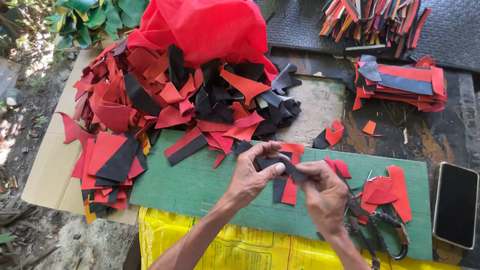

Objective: The person cuts red and black leather pieces using shears on a green work surface. They repeatedly pick up pieces, align them, trim edges, and stack the finished cutouts into a pile.

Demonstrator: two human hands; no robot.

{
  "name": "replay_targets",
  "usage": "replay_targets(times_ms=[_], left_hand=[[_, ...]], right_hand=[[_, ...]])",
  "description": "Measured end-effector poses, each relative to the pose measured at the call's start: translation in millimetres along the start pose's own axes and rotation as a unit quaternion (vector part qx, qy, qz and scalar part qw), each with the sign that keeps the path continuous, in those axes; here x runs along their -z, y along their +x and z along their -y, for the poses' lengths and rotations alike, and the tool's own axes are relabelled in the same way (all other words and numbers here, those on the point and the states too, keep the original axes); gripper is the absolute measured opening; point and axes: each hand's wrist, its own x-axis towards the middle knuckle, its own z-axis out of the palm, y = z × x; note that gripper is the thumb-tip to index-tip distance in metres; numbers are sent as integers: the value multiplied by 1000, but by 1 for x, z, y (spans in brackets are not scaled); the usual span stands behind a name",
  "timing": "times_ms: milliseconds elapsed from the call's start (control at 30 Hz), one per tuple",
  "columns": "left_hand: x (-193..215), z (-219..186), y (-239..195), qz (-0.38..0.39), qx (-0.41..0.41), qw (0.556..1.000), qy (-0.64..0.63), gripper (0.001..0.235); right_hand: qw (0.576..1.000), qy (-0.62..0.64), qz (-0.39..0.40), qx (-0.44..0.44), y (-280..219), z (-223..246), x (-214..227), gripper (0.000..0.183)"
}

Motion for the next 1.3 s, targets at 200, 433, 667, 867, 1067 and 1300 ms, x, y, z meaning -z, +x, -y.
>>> replay_targets(times_ms=[200,433,667,867,1067,1300], left_hand=[[-10,-20,-5,-10,-20,996,91,50],[-21,-27,-14,-16,44,998,47,43],[-22,-15,-48,-28,-24,997,73,24],[6,-12,-82,24,-69,959,273,20],[24,4,-105,64,80,990,95,13],[45,0,-97,-77,9,979,190,15]], right_hand=[[913,352,-17,-206,16,12,9,17],[996,-53,-49,55,10,41,-6,25],[990,-127,55,-2,-24,56,-15,27],[982,-97,131,-93,-71,13,-11,23],[918,162,259,-251,-106,-6,-4,35],[931,-257,226,125,-27,31,26,24]])
